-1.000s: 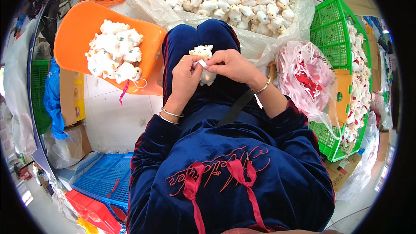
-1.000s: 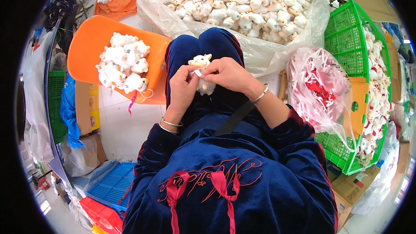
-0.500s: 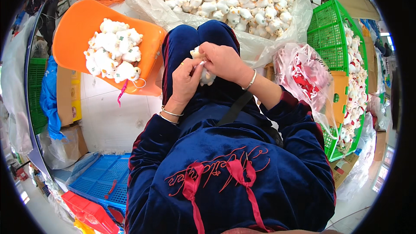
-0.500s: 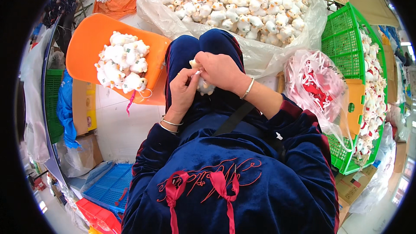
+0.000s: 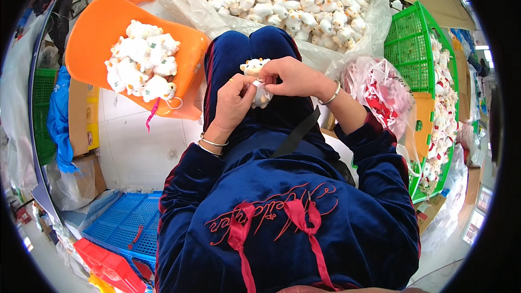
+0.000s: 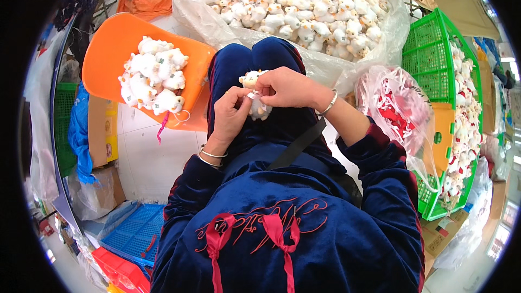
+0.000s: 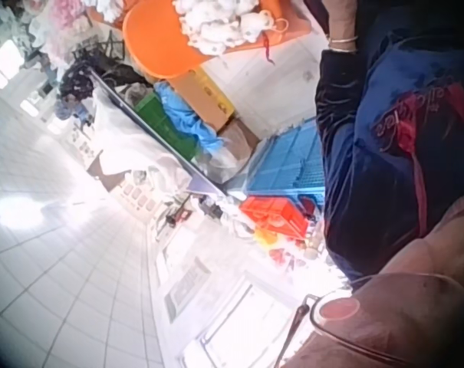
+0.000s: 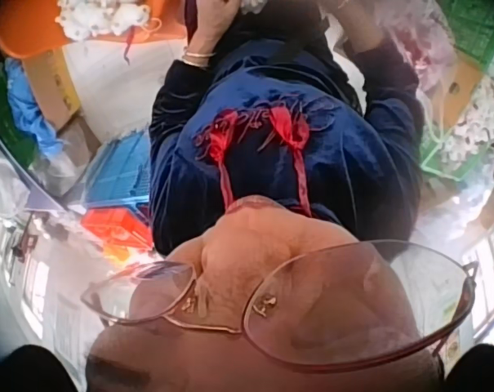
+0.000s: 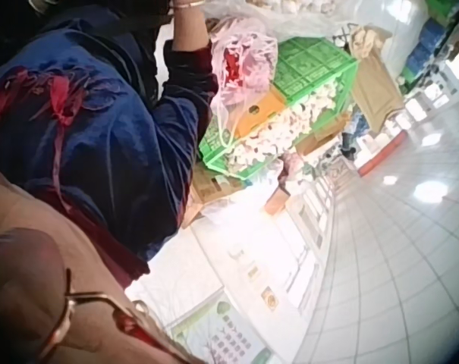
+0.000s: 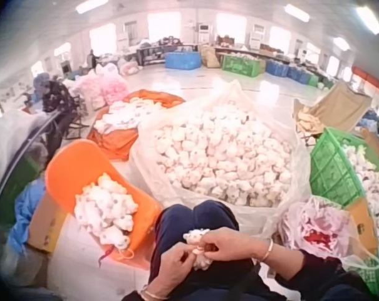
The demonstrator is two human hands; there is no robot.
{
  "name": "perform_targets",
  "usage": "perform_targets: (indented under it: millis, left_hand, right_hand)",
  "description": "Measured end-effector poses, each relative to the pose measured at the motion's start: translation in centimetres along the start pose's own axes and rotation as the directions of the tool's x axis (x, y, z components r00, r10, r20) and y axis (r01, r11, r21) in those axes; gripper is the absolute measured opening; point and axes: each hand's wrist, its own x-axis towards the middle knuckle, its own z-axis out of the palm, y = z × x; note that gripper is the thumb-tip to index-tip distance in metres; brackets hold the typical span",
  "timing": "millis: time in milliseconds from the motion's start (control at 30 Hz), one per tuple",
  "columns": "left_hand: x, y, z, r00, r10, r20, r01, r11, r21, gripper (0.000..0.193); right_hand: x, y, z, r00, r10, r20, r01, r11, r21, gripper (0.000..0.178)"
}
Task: The person ties a red ribbon around the neck of a small white plush toy. They adjust the ribbon and tie a bow, then place the finished toy on an orange tray.
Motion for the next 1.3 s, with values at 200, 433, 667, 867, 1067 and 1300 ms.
perform_targets:
  millis: [200,433,667,867,1067,1300]
  left_hand:
    - [0.2,0.1,0.0,1.000,0.003,-0.006,-0.003,1.000,-0.004,0.008]
    - [0.2,0.2,-0.1,1.000,0.015,0.020,-0.015,0.999,0.033,0.008]
    - [0.9,0.9,-0.7,0.998,-0.014,0.058,0.011,0.999,0.053,0.013]
    - [0.6,0.1,0.3,1.000,-0.001,-0.021,0.003,0.997,0.076,0.017]
    - [0.5,-0.4,1.0,0.998,0.006,-0.070,0.003,0.993,0.117,0.017]
    - [0.3,-0.3,0.8,0.997,-0.016,-0.072,0.022,0.996,0.085,0.015]
  right_hand:
    - [0.4,0.9,0.5,0.993,-0.083,-0.081,0.083,0.997,-0.005,0.016]
    - [0.4,-0.1,1.5,0.980,-0.085,-0.180,0.056,0.986,-0.160,0.017]
    - [0.0,0.1,3.2,0.906,-0.162,-0.390,0.058,0.963,-0.265,0.013]
    - [-0.9,-0.3,2.1,0.955,-0.128,-0.268,0.137,0.990,0.014,0.011]
    - [-1.0,-0.4,2.1,0.957,-0.059,-0.285,0.082,0.994,0.070,0.012]
    - [-0.7,0.0,2.5,0.940,-0.067,-0.336,0.086,0.995,0.043,0.015]
